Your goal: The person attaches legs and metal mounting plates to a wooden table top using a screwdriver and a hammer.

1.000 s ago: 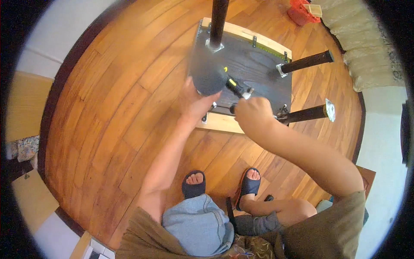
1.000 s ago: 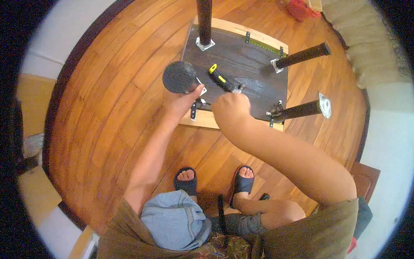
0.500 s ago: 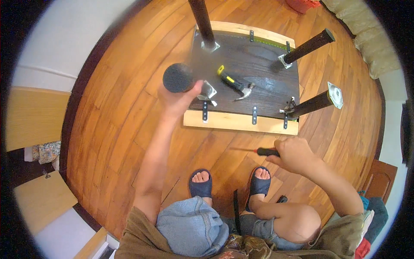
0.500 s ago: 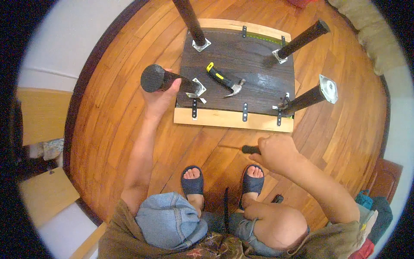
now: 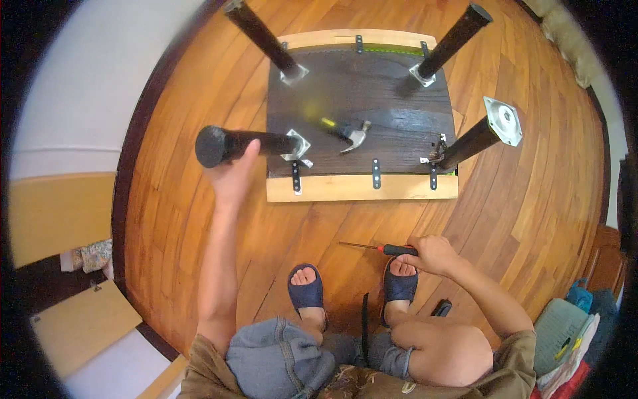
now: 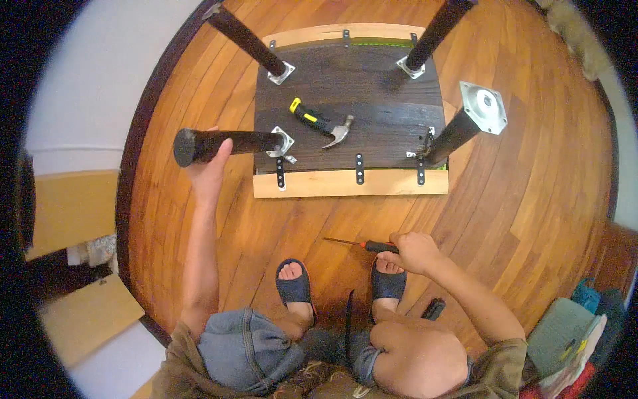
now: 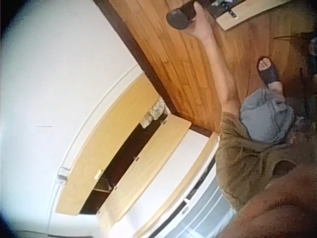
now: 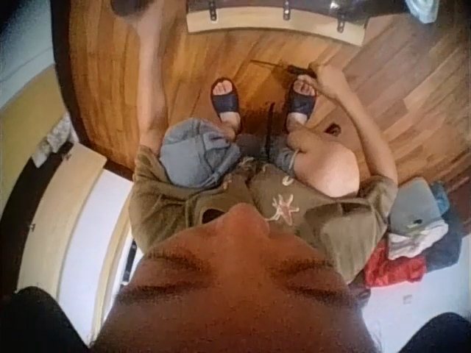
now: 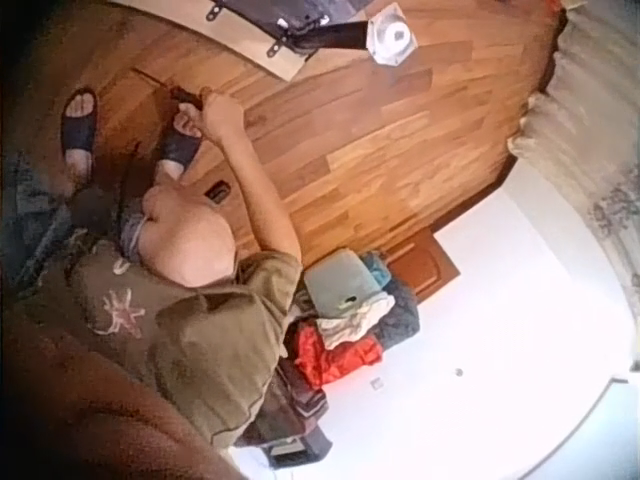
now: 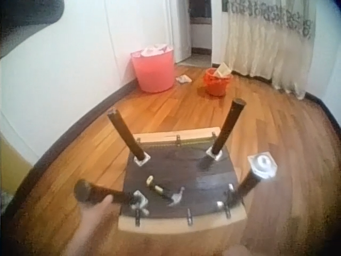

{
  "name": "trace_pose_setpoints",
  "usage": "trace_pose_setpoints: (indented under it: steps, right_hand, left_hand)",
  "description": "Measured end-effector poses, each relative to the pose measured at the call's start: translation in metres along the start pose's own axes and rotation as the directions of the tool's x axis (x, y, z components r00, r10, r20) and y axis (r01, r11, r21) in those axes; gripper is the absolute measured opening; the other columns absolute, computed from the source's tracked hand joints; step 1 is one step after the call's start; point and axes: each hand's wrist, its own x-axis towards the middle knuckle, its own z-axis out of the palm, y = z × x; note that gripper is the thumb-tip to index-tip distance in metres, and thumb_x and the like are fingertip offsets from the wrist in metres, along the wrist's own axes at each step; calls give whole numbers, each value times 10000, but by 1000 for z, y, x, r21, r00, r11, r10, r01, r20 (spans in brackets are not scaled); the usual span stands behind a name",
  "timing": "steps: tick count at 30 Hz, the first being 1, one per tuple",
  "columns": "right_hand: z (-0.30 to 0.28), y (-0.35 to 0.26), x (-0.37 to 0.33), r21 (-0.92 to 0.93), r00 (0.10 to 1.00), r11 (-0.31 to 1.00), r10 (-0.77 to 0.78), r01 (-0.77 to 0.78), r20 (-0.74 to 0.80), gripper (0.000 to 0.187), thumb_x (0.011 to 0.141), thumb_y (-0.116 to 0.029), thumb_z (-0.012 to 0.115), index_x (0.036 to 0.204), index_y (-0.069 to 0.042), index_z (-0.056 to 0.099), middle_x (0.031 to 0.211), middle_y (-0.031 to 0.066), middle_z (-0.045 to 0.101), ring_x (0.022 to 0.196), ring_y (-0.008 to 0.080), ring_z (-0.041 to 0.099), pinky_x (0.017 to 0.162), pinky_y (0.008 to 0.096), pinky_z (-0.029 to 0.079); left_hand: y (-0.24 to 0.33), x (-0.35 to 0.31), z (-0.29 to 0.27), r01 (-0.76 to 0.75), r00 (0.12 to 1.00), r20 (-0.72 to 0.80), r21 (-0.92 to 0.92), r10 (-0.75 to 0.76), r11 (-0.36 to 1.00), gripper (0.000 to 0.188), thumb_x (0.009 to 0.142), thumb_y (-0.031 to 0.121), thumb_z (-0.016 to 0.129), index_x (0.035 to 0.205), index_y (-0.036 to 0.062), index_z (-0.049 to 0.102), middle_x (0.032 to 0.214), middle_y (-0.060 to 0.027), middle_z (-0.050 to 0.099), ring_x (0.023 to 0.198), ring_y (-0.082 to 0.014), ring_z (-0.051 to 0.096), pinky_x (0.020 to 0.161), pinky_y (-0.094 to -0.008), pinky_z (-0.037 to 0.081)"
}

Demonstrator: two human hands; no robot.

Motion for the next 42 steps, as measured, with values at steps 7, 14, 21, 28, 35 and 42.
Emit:
trace_pose_setpoints:
  steps: [7,14,21,28,35,42]
  right_hand:
    - [22,4,13,159,999,986,-43,40,11,505,805,-542,559,840,-39,594,669,167,620,695,345,626,638,452,490]
    - [27,11,24,138,995,990,-47,34,87,487,814,-533,554,840,-51,616,667,161,627,694,344,629,646,442,494]
    - [24,10,27,207,995,977,-70,54,70,475,820,-524,552,863,-57,623,691,145,640,709,323,637,644,427,497]
    - [29,7,32,177,994,982,-78,63,76,448,826,-507,553,851,-64,614,694,143,639,708,323,634,633,428,494]
    - [41,6,38,253,989,967,-42,5,138,456,819,-515,555,884,-68,622,716,154,640,718,335,632,654,440,495]
    - [32,-12,38,157,990,987,-43,21,134,452,825,-512,546,952,-87,630,758,173,642,760,353,629,686,460,491]
  left_hand:
    - [34,2,-9,-141,986,-60,199,156,970,317,739,34,730,1023,-28,602,888,-31,600,799,-92,556,750,-234,456]
    - [40,-6,-11,-77,991,-86,234,100,969,314,749,14,712,1037,-24,593,896,-22,592,781,-85,547,713,-216,457]
    - [53,-2,-13,-228,959,-91,305,267,925,318,766,19,693,1053,-28,566,908,-16,573,788,-77,535,712,-210,450]
    - [46,-3,-19,-179,971,-99,313,219,933,285,762,26,690,1016,-15,567,872,-5,566,751,-73,522,690,-212,447]
    - [51,3,-9,-161,969,-121,356,216,920,258,738,39,719,953,-6,585,831,6,565,730,-65,513,674,-203,436]
    - [46,-1,-18,-157,976,-106,267,191,951,262,728,28,726,946,-16,586,814,4,571,715,-69,522,674,-210,446]
